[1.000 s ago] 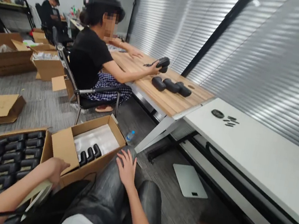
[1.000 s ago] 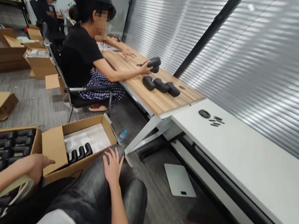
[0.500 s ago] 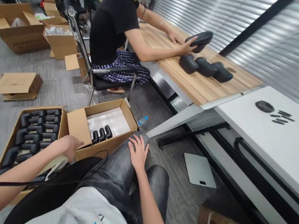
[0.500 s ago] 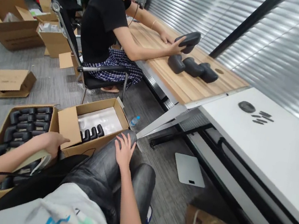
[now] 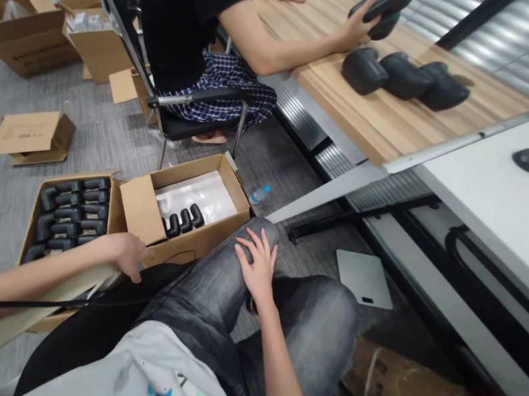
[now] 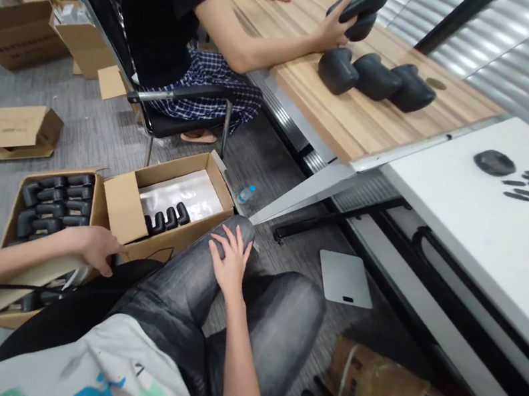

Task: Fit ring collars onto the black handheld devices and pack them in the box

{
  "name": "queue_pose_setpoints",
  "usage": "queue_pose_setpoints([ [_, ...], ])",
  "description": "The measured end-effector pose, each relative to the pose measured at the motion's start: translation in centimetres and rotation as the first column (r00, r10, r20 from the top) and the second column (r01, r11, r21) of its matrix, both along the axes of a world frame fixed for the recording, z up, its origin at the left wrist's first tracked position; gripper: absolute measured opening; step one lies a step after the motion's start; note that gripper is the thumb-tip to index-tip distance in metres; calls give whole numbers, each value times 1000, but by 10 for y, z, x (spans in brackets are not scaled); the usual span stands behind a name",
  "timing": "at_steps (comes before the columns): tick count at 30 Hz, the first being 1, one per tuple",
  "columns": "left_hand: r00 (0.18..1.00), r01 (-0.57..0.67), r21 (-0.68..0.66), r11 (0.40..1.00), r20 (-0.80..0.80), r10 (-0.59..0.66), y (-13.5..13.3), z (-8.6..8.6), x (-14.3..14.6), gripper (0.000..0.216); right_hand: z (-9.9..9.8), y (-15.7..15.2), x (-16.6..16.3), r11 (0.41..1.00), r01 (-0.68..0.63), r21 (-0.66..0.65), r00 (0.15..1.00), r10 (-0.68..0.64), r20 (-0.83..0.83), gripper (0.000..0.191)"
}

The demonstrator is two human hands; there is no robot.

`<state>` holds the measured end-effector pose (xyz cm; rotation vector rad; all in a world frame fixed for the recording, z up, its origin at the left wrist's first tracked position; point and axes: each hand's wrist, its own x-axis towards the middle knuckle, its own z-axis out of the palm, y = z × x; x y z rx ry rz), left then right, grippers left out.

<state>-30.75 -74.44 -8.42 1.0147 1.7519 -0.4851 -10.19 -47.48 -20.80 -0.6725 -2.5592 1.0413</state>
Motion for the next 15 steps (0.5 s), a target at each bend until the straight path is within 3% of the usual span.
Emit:
queue_pose_setpoints([
  [2,993,24,-2,1000,113,-23,13,-21,-15,67,13,11,15,998,-53,-27,999,53,-6,51],
  [4,992,30,36,999,123,-34,30,-49,-29,54,27,27,39,999,-37,-6,998,37,-59,48],
  [6,998,31,106,994,43,-35,48,-81,-40,48,39,46,72,994,74,79,990,-64,-126,45],
  [9,997,49,191,980,-71,-36,65,-130,-50,45,48,74,127,935,277,221,958,-251,-138,46],
  [12,993,75,198,977,-102,-55,65,-166,-55,32,40,89,171,867,449,215,887,-462,12,74],
  [15,993,65,166,984,-104,-48,49,-183,-59,26,25,84,187,841,536,69,828,-540,151,101],
])
